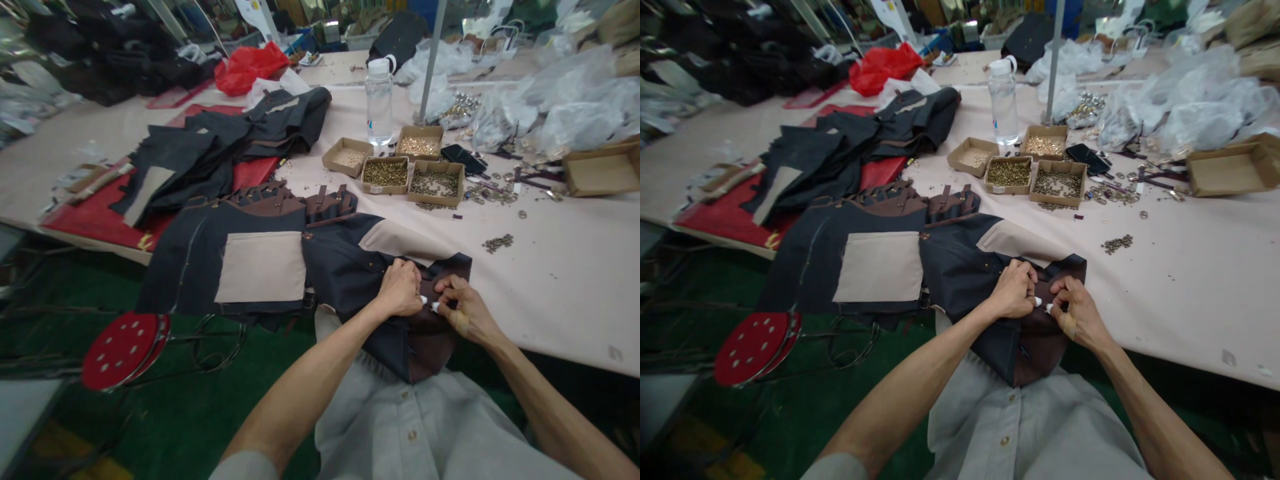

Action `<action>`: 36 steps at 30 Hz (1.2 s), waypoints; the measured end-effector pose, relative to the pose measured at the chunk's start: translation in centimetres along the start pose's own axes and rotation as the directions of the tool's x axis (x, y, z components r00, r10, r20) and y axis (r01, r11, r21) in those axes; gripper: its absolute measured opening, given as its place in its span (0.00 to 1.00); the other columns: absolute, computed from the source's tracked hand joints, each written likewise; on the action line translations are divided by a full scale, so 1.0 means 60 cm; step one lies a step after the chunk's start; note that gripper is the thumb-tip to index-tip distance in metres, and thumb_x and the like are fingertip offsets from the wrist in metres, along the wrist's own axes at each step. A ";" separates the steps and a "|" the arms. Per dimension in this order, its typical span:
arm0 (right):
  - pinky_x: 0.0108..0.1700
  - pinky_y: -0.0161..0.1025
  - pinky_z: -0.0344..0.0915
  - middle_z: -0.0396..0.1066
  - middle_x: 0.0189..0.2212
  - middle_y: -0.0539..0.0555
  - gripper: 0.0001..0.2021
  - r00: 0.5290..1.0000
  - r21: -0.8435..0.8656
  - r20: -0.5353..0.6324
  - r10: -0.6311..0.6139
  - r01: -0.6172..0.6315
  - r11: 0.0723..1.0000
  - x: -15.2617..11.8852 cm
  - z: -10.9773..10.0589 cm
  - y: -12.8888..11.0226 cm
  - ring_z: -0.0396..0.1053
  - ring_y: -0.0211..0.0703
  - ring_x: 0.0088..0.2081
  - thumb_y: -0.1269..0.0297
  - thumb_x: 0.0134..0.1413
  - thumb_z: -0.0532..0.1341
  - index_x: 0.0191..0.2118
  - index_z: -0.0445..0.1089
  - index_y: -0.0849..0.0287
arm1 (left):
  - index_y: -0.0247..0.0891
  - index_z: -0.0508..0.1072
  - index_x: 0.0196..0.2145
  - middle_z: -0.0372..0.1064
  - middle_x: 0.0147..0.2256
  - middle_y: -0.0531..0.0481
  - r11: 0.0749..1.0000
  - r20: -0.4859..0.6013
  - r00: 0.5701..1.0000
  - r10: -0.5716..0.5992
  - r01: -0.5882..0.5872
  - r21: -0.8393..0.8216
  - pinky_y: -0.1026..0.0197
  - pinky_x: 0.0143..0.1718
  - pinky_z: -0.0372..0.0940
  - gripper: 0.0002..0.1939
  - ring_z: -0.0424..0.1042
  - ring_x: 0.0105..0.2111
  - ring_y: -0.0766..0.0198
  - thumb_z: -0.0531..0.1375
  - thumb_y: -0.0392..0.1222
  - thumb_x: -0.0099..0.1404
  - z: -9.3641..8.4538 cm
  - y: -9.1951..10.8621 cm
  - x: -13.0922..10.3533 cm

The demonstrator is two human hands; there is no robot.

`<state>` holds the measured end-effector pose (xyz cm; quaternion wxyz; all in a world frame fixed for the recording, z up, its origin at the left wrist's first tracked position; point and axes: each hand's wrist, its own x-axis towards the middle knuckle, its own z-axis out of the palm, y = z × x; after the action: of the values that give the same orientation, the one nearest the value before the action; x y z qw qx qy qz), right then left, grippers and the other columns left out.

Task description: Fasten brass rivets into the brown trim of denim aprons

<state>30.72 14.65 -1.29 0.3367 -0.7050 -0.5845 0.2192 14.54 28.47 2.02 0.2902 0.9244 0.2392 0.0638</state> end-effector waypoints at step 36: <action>0.30 0.37 0.62 0.77 0.25 0.52 0.07 0.914 -0.354 -0.227 0.335 -0.398 0.846 0.152 -0.137 0.194 0.74 0.48 0.30 0.60 0.46 0.61 0.25 0.75 0.54 | 0.39 0.70 0.22 0.68 0.38 0.48 0.976 -0.115 0.972 -0.202 0.190 -0.111 0.53 0.41 0.59 0.11 0.63 0.43 0.52 0.65 0.32 0.37 -0.007 -0.033 -0.016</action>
<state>46.39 20.66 -3.44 0.1849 -0.8716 -0.4424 0.1017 12.81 29.64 1.25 0.3248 0.8748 0.3438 0.1048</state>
